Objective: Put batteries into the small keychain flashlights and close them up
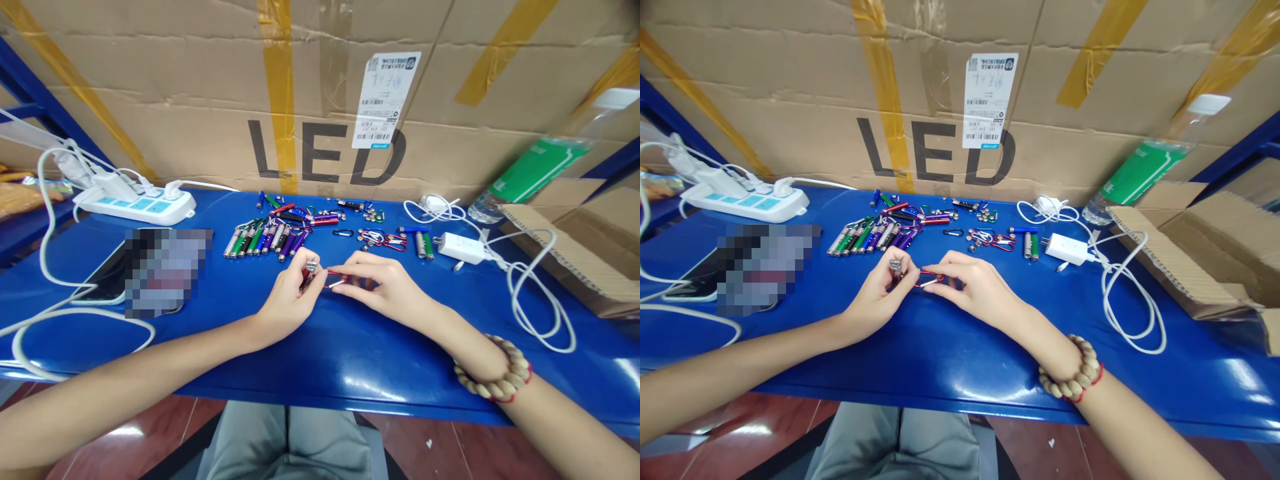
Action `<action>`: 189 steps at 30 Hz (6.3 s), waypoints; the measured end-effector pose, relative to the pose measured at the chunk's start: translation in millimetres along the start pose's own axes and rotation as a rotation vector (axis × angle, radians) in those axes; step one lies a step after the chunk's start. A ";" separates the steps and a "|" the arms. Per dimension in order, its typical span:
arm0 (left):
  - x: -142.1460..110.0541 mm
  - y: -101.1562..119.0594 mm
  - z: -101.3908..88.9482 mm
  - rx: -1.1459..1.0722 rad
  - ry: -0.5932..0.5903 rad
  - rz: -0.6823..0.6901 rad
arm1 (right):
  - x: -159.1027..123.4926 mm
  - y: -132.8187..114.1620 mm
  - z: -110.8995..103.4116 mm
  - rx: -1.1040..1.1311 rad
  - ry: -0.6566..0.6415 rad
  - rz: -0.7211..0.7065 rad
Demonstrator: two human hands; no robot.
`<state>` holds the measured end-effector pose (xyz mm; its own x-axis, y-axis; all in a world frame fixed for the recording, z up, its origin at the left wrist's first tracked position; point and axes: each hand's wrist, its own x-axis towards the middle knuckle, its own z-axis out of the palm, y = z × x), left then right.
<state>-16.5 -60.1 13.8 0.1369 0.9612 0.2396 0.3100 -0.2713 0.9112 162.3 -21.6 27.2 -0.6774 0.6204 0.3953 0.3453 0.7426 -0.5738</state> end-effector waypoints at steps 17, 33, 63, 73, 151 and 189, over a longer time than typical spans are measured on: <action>-2.9 2.6 -1.9 0.069 -0.067 0.023 | -1.5 -11.9 5.2 -0.271 -0.115 -0.072; -2.8 6.2 -3.2 0.190 -0.254 0.056 | -4.4 -11.2 7.1 -0.183 0.313 -0.042; 10.9 -7.4 -9.0 0.363 -0.025 0.095 | 1.4 6.0 7.5 -0.379 0.048 0.277; 8.0 -16.7 -9.3 0.665 -0.127 0.210 | 0.7 8.4 9.1 -0.303 0.087 0.359; 5.7 -6.7 -8.5 0.585 -0.210 0.229 | -2.1 -8.7 -4.0 -0.509 0.139 0.184; 5.9 -0.2 -7.8 0.585 -0.265 0.222 | -2.8 -0.6 -4.5 -0.457 -0.022 0.450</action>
<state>-23.1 -54.0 17.6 0.4586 0.8551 0.2418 0.6956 -0.5147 0.5012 166.8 -22.7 29.7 -0.4133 0.8948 0.1690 0.8377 0.4463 -0.3148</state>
